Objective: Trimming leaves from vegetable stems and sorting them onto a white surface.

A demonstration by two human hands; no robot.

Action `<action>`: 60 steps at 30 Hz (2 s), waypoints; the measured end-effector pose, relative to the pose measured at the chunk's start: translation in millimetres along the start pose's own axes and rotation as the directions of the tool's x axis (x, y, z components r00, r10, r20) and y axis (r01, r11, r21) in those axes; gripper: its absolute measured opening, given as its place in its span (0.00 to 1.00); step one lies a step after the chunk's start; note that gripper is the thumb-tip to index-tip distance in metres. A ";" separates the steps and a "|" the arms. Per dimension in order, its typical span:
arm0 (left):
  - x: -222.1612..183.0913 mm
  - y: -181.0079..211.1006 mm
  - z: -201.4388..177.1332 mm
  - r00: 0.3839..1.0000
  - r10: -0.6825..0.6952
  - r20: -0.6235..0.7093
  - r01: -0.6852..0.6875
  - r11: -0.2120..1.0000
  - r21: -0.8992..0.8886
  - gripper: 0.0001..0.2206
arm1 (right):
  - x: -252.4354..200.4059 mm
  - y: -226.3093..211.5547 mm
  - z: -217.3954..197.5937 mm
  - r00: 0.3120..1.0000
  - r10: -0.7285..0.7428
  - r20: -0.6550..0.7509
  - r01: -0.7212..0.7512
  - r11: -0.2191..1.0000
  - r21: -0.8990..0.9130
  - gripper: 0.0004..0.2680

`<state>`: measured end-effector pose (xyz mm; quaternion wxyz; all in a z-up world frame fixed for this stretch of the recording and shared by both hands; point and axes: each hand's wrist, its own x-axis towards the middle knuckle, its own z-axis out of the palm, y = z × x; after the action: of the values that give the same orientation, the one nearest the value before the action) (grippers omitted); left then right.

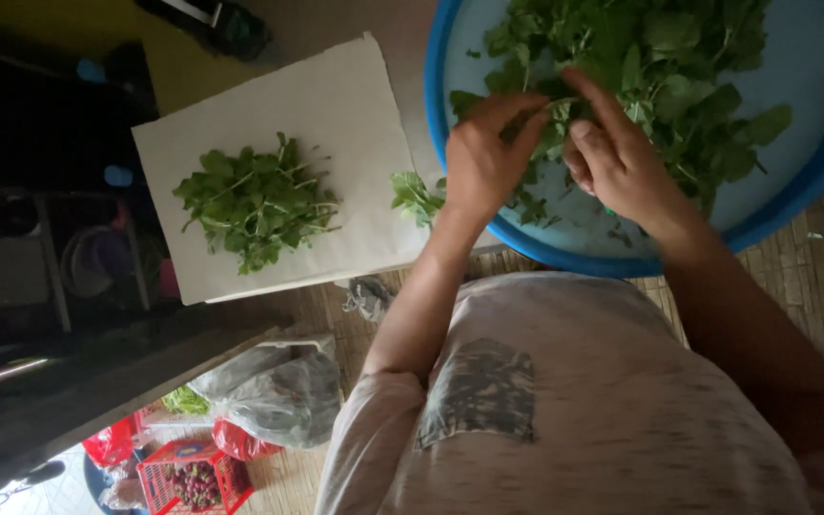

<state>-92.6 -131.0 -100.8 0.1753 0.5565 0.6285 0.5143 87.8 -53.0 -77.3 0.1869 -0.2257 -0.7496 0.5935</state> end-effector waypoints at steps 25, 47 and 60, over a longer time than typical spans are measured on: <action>-22.6 -28.7 -146.6 0.992 -0.026 -0.122 0.104 0.710 0.697 0.02 | 18.6 116.4 22.3 0.989 0.149 0.002 -0.139 0.926 -0.351 0.13; -91.9 -212.9 -281.9 0.996 0.084 -0.014 -0.048 0.689 0.723 0.09 | -29.4 128.4 57.6 0.948 -0.287 -0.138 0.049 0.558 -0.828 0.16; -34.9 -98.3 -130.9 0.996 0.082 -0.024 -0.062 0.890 0.451 0.04 | -100.6 154.4 -85.3 0.904 -0.219 -0.368 -0.224 0.492 -0.841 0.13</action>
<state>-236.3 -206.3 -142.2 0.0092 0.5937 0.7130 0.3730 235.9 -10.8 -209.6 0.2060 -0.4141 -0.8840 0.0686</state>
